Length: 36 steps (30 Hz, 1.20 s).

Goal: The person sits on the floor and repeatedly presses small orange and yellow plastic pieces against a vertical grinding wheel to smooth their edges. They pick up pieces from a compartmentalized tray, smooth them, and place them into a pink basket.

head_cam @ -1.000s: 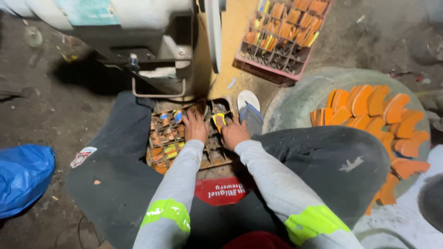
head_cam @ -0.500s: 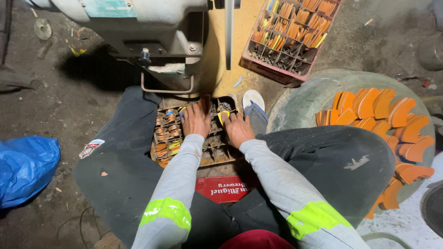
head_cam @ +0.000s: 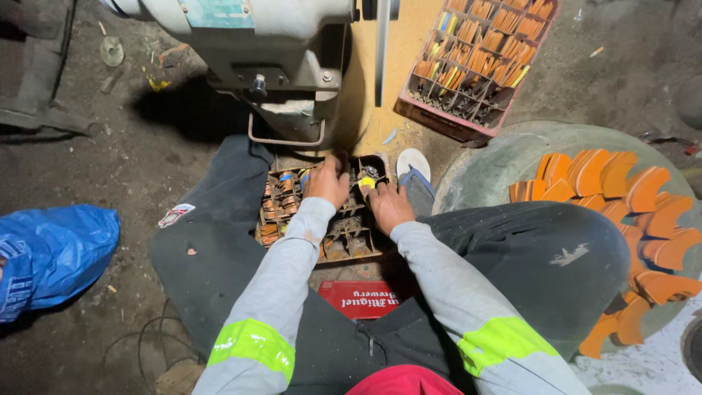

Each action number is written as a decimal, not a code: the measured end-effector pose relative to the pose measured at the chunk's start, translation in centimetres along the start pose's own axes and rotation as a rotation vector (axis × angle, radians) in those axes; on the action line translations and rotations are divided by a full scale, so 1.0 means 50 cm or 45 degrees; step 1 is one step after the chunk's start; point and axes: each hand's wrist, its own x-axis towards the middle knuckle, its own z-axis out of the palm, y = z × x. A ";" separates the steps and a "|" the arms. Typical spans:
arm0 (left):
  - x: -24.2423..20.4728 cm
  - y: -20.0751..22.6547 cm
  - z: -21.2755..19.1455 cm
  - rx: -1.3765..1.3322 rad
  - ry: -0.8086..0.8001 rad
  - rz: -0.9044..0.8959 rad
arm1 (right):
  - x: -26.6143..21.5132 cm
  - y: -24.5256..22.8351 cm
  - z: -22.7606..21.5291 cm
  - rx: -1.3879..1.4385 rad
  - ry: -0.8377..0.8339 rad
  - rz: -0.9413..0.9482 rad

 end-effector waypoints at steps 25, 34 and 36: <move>0.005 0.058 -0.035 -0.553 -0.576 0.207 | 0.052 0.044 -0.292 0.653 -0.016 -0.110; -0.075 0.169 -0.122 -1.563 -0.912 0.028 | -0.026 0.066 -0.486 1.109 0.536 -0.185; -0.062 0.185 -0.100 -1.443 -0.679 0.160 | -0.018 0.048 -0.471 1.205 0.681 0.010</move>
